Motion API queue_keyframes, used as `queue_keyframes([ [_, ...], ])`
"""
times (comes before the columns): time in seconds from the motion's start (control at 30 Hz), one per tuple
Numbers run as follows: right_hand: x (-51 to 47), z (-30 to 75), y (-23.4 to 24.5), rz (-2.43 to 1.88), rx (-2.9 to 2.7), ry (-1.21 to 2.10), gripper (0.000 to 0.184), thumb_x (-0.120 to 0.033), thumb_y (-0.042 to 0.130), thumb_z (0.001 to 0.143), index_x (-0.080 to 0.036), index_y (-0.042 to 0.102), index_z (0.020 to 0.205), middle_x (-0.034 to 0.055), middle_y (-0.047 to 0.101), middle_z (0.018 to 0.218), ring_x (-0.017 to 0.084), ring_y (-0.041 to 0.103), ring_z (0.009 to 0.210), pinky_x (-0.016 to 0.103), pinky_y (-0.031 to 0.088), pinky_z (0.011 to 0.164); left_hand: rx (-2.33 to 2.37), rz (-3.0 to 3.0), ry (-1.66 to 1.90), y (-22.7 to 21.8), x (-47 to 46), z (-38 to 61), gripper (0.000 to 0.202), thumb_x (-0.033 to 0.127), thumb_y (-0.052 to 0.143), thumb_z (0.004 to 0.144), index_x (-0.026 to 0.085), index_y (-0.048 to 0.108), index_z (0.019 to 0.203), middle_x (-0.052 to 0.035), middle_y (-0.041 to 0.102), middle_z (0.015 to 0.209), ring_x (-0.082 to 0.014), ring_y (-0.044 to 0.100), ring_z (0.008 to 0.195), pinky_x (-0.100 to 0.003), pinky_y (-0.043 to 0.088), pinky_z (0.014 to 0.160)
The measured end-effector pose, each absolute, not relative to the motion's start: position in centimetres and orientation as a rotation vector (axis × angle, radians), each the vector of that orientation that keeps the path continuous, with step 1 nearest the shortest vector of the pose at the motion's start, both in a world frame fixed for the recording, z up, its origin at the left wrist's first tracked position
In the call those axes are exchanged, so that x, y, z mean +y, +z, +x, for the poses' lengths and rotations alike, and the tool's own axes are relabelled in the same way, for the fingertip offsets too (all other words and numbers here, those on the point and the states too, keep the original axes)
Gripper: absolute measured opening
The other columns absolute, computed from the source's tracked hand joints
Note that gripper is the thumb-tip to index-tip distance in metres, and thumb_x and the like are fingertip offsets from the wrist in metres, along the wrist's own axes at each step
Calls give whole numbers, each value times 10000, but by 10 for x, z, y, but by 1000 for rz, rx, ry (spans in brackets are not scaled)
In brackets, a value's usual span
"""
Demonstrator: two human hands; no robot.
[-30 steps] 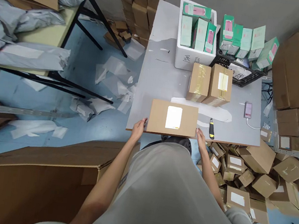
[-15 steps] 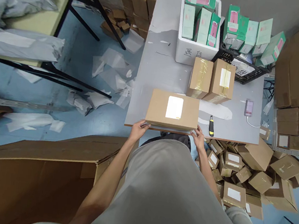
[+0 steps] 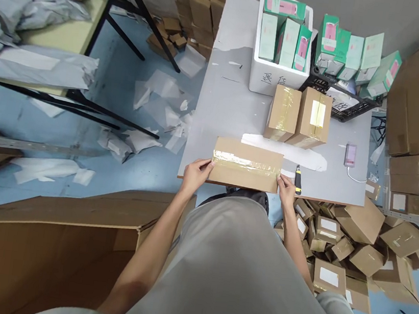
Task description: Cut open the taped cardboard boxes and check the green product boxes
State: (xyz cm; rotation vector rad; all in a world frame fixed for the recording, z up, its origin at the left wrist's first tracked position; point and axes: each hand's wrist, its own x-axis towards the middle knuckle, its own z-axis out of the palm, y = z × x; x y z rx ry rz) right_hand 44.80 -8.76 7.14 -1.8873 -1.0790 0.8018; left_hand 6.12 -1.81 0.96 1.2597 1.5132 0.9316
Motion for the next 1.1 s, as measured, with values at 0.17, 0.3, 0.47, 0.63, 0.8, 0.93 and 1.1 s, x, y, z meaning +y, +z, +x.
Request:
queue_keyframes([
  [0.17,-97,455,58,-1875,-1115,821,593,-672,634,1018,-207,884,1288,150,811,1449,353,704,1420,559,494,1296,1465,1117,910,-24,-24,51,536,577,598,1036,178,849,1292,-144,833,1363,-333,758,1316,-455,605,1172],
  [0.3,-110,458,42,-2016,-1115,883,523,-577,727,901,-206,890,1231,162,819,1423,389,701,1413,578,489,1290,1455,1037,793,-52,-38,47,694,415,752,849,160,733,1495,-192,743,1534,-352,733,1386,-501,608,1181],
  [0.47,-118,449,25,-2059,-1111,979,481,-493,906,713,-210,899,1102,172,867,1268,455,758,1275,608,559,1191,1344,1043,688,-67,-50,58,825,308,810,685,154,702,1488,-170,784,1468,-369,757,1341,-488,644,1129],
  [0.63,-113,444,19,-2026,-1102,1075,459,-539,929,699,-196,884,1000,160,892,1108,444,786,1167,610,600,1116,1373,1083,653,-62,-47,71,638,297,846,700,131,776,1312,-161,852,1264,-382,806,1184,-516,653,1107],
  [0.8,-111,452,23,-1987,-1064,1119,552,-644,941,682,-212,882,1021,146,879,1189,412,761,1235,585,614,1106,1385,1104,688,-56,-44,72,571,387,912,725,175,820,1247,-167,784,1456,-402,716,1410,-516,583,1224],
  [0.93,-107,460,36,-1947,-1055,1104,622,-698,929,693,-227,899,1099,156,801,1409,399,664,1443,561,540,1231,1288,1053,763,-43,-39,67,715,597,920,728,181,825,1302,-166,697,1603,-398,636,1522,-512,522,1293],
  [1.1,-97,459,55,-1830,-1004,1061,638,-715,881,816,-244,905,1246,143,668,1642,378,539,1611,503,450,1332,1290,1055,797,-17,-30,63,786,794,799,827,171,838,1305,-158,754,1521,-369,708,1386,-487,575,1216],
])
